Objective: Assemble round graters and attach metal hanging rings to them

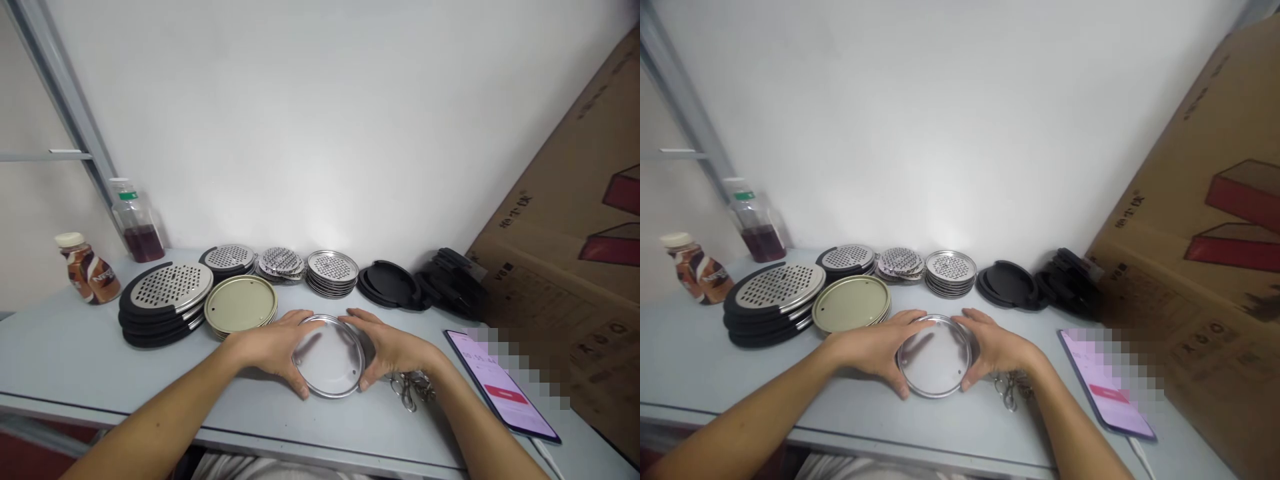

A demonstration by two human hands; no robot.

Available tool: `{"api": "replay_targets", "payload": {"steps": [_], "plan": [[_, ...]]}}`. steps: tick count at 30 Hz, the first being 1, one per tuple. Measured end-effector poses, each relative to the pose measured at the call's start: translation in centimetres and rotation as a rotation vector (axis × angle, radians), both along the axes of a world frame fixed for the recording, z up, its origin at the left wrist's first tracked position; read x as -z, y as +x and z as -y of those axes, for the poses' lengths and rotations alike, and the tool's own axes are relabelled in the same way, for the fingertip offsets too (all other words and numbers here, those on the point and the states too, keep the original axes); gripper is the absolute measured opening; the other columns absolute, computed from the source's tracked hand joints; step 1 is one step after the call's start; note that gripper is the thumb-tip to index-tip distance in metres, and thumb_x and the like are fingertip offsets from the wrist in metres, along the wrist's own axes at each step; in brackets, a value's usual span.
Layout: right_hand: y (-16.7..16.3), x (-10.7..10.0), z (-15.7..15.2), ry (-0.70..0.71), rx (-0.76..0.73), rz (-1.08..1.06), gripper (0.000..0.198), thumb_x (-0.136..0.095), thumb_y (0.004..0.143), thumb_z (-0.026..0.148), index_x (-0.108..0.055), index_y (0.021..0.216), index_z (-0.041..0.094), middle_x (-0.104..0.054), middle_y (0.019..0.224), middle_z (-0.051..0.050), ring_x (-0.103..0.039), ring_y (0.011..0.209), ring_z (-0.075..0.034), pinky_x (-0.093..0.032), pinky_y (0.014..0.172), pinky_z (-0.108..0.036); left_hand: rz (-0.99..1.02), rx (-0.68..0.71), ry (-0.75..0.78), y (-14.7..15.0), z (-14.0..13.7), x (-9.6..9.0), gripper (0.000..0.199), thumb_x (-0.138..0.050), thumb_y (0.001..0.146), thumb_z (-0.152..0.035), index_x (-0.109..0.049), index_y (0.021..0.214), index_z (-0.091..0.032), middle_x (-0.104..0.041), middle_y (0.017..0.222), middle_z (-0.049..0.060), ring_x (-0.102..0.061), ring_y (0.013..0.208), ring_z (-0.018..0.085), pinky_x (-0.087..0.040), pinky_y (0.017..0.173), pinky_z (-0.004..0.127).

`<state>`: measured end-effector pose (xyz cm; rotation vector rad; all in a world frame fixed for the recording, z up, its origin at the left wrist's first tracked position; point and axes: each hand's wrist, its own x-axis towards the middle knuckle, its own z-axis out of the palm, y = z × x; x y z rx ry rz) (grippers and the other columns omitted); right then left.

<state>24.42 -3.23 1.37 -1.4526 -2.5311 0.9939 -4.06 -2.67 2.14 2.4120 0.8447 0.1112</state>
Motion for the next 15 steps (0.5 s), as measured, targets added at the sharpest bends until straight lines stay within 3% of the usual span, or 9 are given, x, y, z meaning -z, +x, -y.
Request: {"api": "replay_targets", "payload": {"steps": [9, 15], "plan": [[-0.58, -0.04, 0.17, 0.012, 0.018, 0.061, 0.130, -0.080, 0.041, 0.063, -0.021, 0.148, 0.019, -0.005, 0.156, -0.017, 0.001, 0.142, -0.037, -0.010, 0.114, -0.048, -0.017, -0.047, -0.037, 0.15, 0.49, 0.56, 0.113, -0.078, 0.052, -0.062, -0.023, 0.146, -0.033, -0.006, 0.156, 0.008, -0.008, 0.141, 0.038, -0.027, 0.109, 0.051], [-0.64, 0.25, 0.26, 0.035, 0.006, 0.089, 0.133, -0.081, 0.041, 0.063, -0.016, 0.149, 0.021, -0.002, 0.156, -0.019, 0.004, 0.142, -0.038, -0.006, 0.113, -0.052, 0.001, -0.049, -0.037, 0.39, 0.66, 0.64, 0.111, -0.078, 0.051, -0.062, -0.026, 0.145, -0.032, -0.008, 0.156, 0.009, -0.008, 0.141, 0.039, -0.026, 0.109, 0.053]]}}
